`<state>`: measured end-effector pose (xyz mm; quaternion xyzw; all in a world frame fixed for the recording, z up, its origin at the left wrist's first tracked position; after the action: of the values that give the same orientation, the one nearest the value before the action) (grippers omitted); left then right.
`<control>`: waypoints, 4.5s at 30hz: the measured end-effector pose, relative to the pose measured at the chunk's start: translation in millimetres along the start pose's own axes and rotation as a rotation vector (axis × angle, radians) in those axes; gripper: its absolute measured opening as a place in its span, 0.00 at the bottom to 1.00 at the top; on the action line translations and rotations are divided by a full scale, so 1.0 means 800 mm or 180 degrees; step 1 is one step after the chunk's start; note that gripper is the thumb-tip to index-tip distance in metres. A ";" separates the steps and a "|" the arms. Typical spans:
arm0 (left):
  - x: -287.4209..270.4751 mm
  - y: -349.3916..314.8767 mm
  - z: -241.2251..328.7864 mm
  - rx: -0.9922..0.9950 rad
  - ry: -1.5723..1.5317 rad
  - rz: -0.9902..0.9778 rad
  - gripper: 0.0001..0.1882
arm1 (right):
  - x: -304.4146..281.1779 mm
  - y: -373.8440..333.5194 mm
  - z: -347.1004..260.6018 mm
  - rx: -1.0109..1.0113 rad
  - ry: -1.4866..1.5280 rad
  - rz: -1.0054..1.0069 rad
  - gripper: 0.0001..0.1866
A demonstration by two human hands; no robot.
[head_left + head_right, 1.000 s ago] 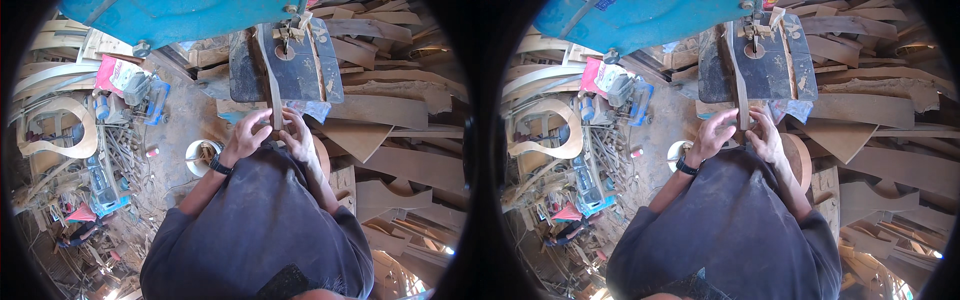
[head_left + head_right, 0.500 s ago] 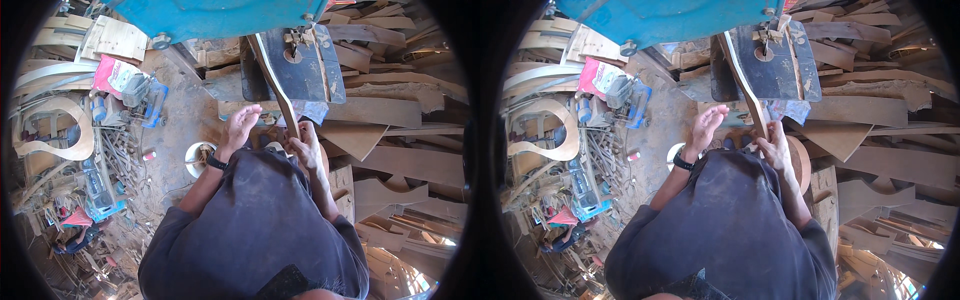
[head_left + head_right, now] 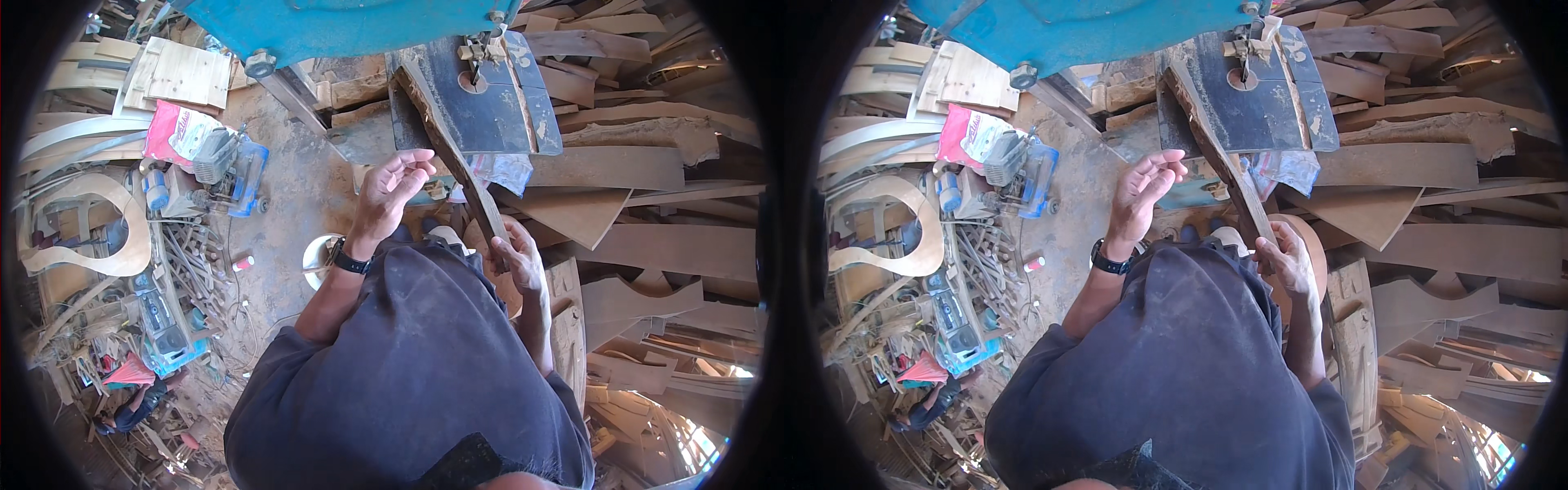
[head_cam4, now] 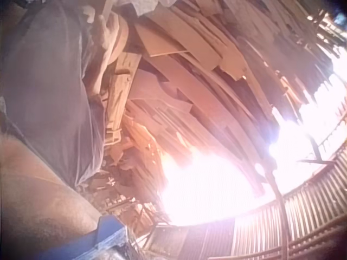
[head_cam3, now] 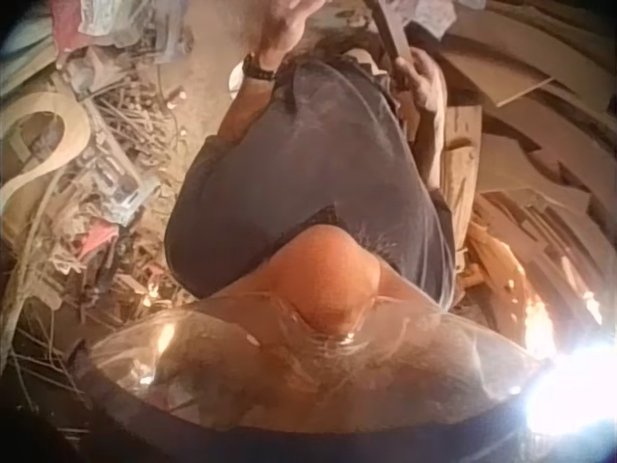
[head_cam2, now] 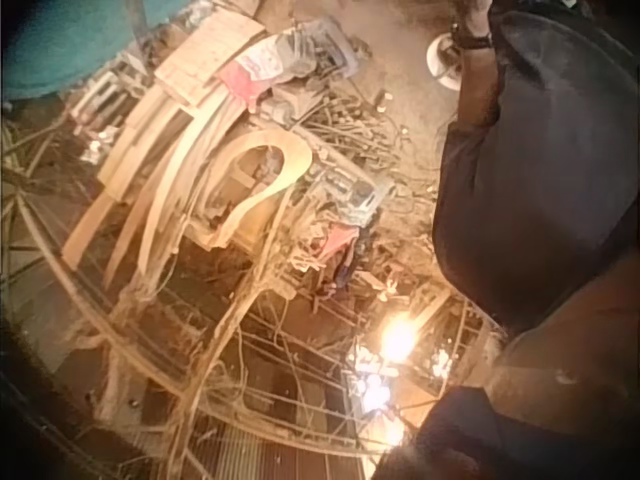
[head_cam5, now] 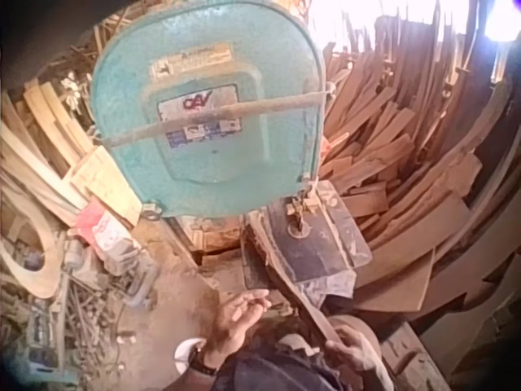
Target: The person cuts a wooden board using a band saw, holding the board with both hands and guiding it through the blade to follow a marked line.
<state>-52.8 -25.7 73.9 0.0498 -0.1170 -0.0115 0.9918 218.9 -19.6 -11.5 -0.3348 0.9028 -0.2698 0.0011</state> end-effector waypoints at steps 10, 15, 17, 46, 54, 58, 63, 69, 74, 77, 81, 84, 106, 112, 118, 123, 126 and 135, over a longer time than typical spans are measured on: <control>-0.040 0.020 -0.024 -0.0109 0.0364 0.0450 0.19 | -0.039 -0.014 -0.005 -0.0109 -0.1566 0.0796 0.23; -0.050 0.057 -0.070 -0.0304 0.0704 0.0426 0.18 | -0.071 -0.058 -0.025 0.0160 -0.2185 0.1138 0.21; -0.044 0.075 -0.075 -0.0232 0.1082 0.0477 0.18 | -0.091 -0.077 -0.027 0.0028 -0.2215 0.1376 0.21; -0.053 0.100 -0.083 0.0023 0.2156 0.1773 0.15 | -0.267 0.030 -0.233 -0.0507 -0.2923 0.1476 0.22; -0.049 0.097 -0.077 0.0047 0.2258 0.1818 0.15 | -0.278 -0.002 -0.278 -0.0566 -0.3486 0.2030 0.20; -0.049 0.100 -0.082 -0.0045 0.2279 0.1780 0.15 | -0.281 -0.031 -0.257 -0.0630 -0.3416 0.2283 0.19; -0.046 0.100 -0.078 -0.0057 0.2260 0.1773 0.15 | -0.317 -0.081 -0.182 -0.0570 -0.2571 0.2227 0.18; -0.054 0.102 -0.089 -0.0078 0.2215 0.1793 0.11 | -0.341 -0.124 -0.071 -0.0140 -0.1496 0.1688 0.19; -0.054 0.108 -0.088 -0.0200 0.2106 0.1759 0.11 | -0.323 -0.131 -0.040 -0.0001 -0.1181 0.1387 0.19; -0.047 0.118 -0.085 -0.0320 0.2074 0.1676 0.12 | -0.309 -0.124 -0.030 0.0122 -0.1029 0.1168 0.19; -0.045 0.145 -0.087 -0.0354 0.2178 0.1366 0.13 | -0.278 -0.108 -0.027 0.0379 -0.1009 0.0899 0.19; -0.026 0.167 -0.076 -0.0369 0.2441 0.1270 0.13 | -0.270 -0.100 -0.022 0.0285 -0.1135 0.0917 0.18; -0.030 0.227 -0.090 0.0074 0.3510 0.1114 0.15 | -0.179 -0.090 -0.015 0.0150 -0.1953 0.1069 0.24; -0.032 0.231 -0.092 0.0045 0.3506 0.1096 0.15 | -0.154 -0.090 -0.020 0.0194 -0.2092 0.0988 0.25; -0.035 0.229 -0.090 0.0063 0.3496 0.1133 0.14 | -0.148 -0.089 -0.017 0.0227 -0.2135 0.0879 0.26; -0.030 0.231 -0.088 0.0115 0.3546 0.1088 0.14 | -0.144 -0.090 -0.017 0.0132 -0.2113 0.0877 0.26; -0.031 0.230 -0.087 0.0147 0.3562 0.1103 0.14 | -0.140 -0.089 -0.021 0.0150 -0.2118 0.0864 0.26; -0.033 0.234 -0.089 0.0125 0.3473 0.1116 0.13 | -0.137 -0.090 -0.016 0.0107 -0.2111 0.0910 0.28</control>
<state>-59.8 168.3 17.5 0.0468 0.4051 0.1827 0.8946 345.1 7.6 14.6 -0.2744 0.8865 -0.1584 0.3371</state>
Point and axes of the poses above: each hand's wrist, its own y-axis towards the middle knuckle, its own x-axis out of the palm, z = x × y, the point moved 10 cm from there along y, towards the middle knuckle, and after that the axes turned 12 degrees about -z, right-handed, at the moved point
